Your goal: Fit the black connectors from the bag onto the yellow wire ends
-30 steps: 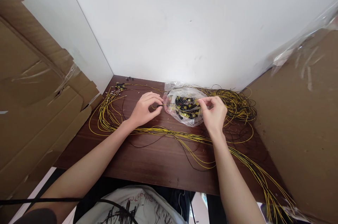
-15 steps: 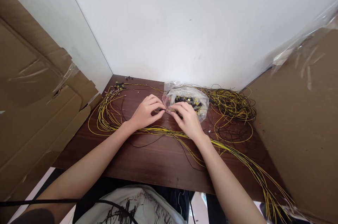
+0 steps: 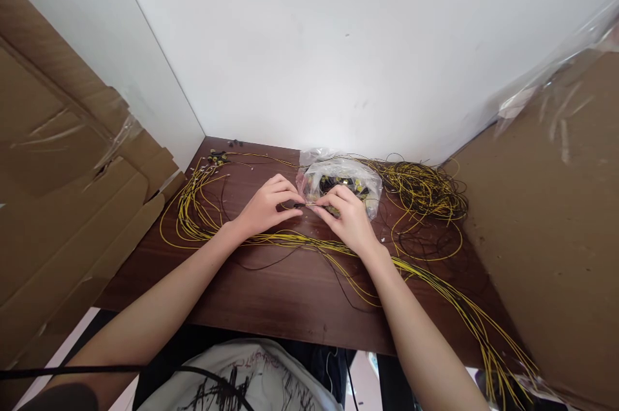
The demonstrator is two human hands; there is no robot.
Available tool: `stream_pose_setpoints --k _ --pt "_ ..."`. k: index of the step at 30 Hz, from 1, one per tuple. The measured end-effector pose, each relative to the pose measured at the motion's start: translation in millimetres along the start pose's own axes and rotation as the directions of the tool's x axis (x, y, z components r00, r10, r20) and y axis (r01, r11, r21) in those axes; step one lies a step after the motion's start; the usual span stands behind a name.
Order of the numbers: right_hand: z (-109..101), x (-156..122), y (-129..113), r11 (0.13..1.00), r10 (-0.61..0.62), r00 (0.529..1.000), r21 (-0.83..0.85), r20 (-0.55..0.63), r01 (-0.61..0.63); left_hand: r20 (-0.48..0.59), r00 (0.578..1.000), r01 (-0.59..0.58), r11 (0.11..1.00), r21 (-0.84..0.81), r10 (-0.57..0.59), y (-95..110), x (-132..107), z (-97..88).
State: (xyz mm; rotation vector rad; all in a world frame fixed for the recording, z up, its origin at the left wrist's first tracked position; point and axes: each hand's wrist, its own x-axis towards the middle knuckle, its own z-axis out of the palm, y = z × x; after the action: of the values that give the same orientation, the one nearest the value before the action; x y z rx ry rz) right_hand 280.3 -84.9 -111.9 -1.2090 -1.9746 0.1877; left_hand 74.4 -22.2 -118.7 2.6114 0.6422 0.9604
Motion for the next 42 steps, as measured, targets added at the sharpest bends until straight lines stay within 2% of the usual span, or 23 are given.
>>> stream_pose_setpoints --k 3,6,15,23,28,33,37,42 --pt "-1 -1 5 1.0 -0.022 0.999 -0.011 0.041 0.022 0.036 0.999 -0.008 0.999 -0.041 0.01 -2 0 0.3" --pt "-3 -1 7 0.999 -0.008 0.999 -0.038 0.034 0.009 0.06 0.998 -0.005 0.999 -0.037 0.007 -2 0 0.1" --pt "-10 0 5 0.996 0.056 0.997 -0.07 -0.049 -0.06 -0.02 0.992 0.127 0.991 0.027 -0.127 4 3 -1.8" --pt "-12 1 6 0.993 0.08 0.996 -0.082 -0.05 -0.084 -0.029 0.981 0.194 0.98 0.054 -0.192 4 2 0.1" --pt "-7 1 3 0.993 0.09 0.994 -0.077 -0.062 -0.095 -0.034 0.985 0.171 0.98 0.098 -0.168 8 1 -1.6" --pt "1 -1 -1 0.991 0.109 0.99 -0.074 -0.091 -0.115 0.019 0.996 0.086 0.995 0.044 -0.087 16 2 -3.7" --pt "8 -3 -5 0.993 0.1 0.993 -0.049 -0.06 -0.103 0.028 0.997 0.074 0.997 0.023 -0.074 17 3 -0.9" --pt "10 -2 -6 0.995 0.083 0.996 -0.047 -0.023 -0.084 -0.011 0.997 0.07 0.995 0.073 -0.07 10 2 2.6"
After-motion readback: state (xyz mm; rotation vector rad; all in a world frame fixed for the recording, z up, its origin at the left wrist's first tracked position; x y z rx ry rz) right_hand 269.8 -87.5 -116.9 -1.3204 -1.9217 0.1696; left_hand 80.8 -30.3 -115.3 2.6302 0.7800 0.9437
